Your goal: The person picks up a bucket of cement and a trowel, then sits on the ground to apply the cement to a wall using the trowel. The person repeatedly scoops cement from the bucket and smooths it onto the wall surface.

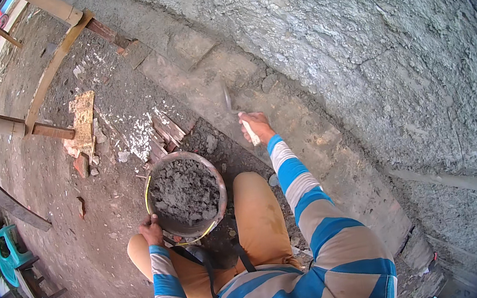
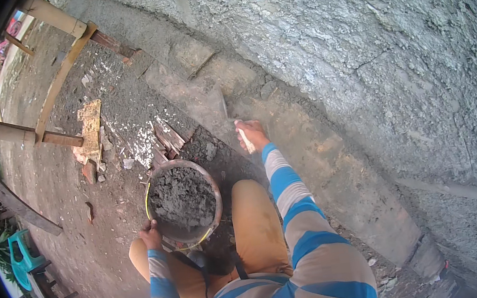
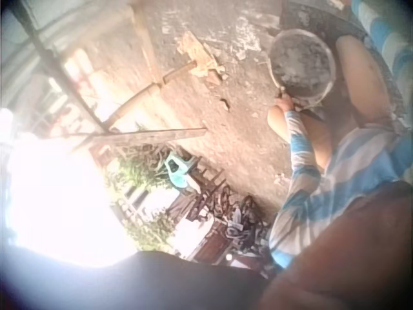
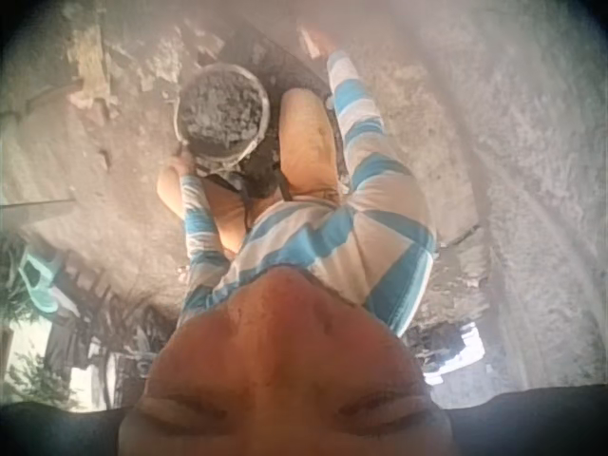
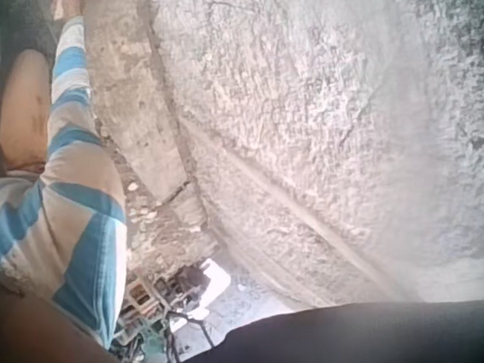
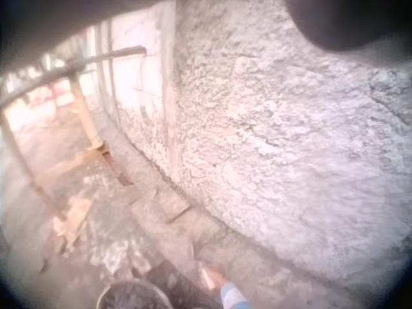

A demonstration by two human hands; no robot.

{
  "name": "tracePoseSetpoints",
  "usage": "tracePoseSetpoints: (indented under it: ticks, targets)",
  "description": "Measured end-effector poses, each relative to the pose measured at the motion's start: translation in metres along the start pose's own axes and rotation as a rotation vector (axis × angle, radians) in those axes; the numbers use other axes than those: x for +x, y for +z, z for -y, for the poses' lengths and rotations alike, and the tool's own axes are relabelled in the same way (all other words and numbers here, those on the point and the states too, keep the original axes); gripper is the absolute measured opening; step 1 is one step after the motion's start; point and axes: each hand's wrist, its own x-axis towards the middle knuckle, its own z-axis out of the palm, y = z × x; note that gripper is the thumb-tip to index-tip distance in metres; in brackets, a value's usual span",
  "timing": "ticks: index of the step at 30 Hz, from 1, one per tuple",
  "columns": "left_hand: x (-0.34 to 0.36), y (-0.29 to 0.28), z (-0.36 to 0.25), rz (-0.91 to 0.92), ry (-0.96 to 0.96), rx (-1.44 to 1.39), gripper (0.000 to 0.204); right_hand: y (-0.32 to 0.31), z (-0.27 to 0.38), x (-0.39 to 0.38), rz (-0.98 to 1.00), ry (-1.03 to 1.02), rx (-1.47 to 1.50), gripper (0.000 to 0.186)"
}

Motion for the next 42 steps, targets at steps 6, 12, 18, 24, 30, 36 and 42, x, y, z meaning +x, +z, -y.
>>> tracePoseSetpoints:
  ticks: [6,12,18,24,30,36,42]
  targets:
    - [0.003,0.006,0.013,-0.051,0.011,0.031,0.017,-0.067,0.001,-0.017,-0.012,0.004,-0.012,0.036]
    - [0.009,-0.002,0.018,0.071,0.072,0.084,0.016,-0.073,-0.015,-0.052,0.011,0.030,-0.045,0.033]
    - [0.013,-0.005,0.028,0.079,-0.012,0.086,0.017,-0.096,-0.002,-0.052,0.036,0.131,-0.119,0.034]
    - [0.002,0.008,0.008,0.019,-0.006,0.040,0.016,-0.148,0.034,-0.049,-0.063,0.082,-0.344,0.040]
    - [0.009,-0.002,0.017,0.121,0.029,0.083,0.016,-0.138,0.017,-0.057,-0.141,-0.081,-0.825,0.058]
    - [0.005,-0.001,0.011,0.136,-0.019,0.042,0.017,-0.133,0.023,-0.037,-0.394,-0.200,-1.104,0.061]
    - [0.000,0.004,0.005,0.015,-0.006,0.023,0.019,-0.134,0.029,-0.014,-0.389,-0.123,-0.969,0.056]
